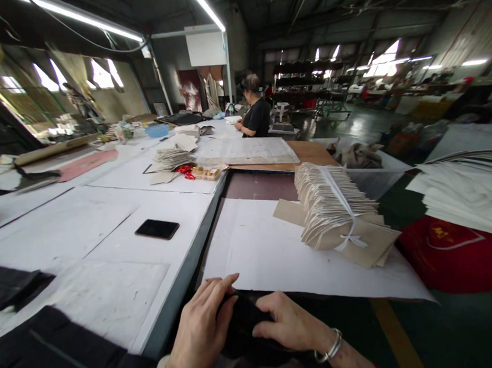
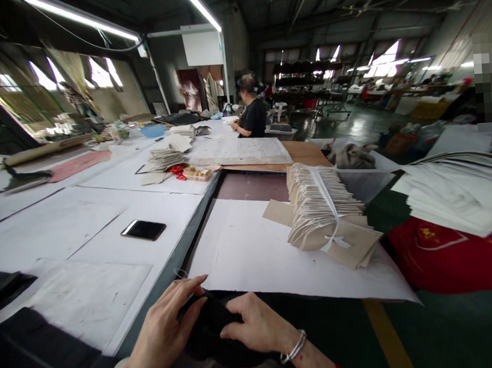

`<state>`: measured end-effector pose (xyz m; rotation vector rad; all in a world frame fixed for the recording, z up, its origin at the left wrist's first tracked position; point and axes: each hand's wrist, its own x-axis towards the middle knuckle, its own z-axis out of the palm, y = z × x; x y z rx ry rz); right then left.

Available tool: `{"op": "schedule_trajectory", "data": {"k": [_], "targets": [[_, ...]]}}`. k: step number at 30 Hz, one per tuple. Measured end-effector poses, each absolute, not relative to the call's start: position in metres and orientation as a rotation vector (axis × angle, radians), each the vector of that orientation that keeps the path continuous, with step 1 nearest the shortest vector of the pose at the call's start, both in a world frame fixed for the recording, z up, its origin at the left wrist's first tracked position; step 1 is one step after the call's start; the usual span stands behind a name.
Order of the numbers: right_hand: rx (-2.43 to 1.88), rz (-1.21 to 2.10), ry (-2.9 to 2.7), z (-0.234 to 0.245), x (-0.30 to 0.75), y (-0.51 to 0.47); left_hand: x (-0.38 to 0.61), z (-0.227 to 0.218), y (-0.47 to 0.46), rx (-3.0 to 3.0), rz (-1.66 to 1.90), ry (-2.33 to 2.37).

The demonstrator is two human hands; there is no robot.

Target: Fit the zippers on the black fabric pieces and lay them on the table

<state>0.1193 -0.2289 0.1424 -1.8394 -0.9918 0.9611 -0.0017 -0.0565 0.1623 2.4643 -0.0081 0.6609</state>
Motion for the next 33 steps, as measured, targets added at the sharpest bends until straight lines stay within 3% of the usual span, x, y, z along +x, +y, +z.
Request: {"op": "schedule_trajectory", "data": {"k": [12, 22, 33], "targets": [[-1.92, 0.841, -0.973, 0.145, 0.113, -0.234, 0.0, 0.151, -0.062, 2.629, 0.867, 0.029], [-1.91, 0.864, -0.959, 0.138, 0.107, -0.237, -0.006, 0.146, -0.065, 2.42, 0.653, 0.208], [-1.678, 0.691, -0.954, 0.127, 0.101, -0.225, -0.01, 0.14, -0.062, 2.344, 0.707, 0.234]]}}
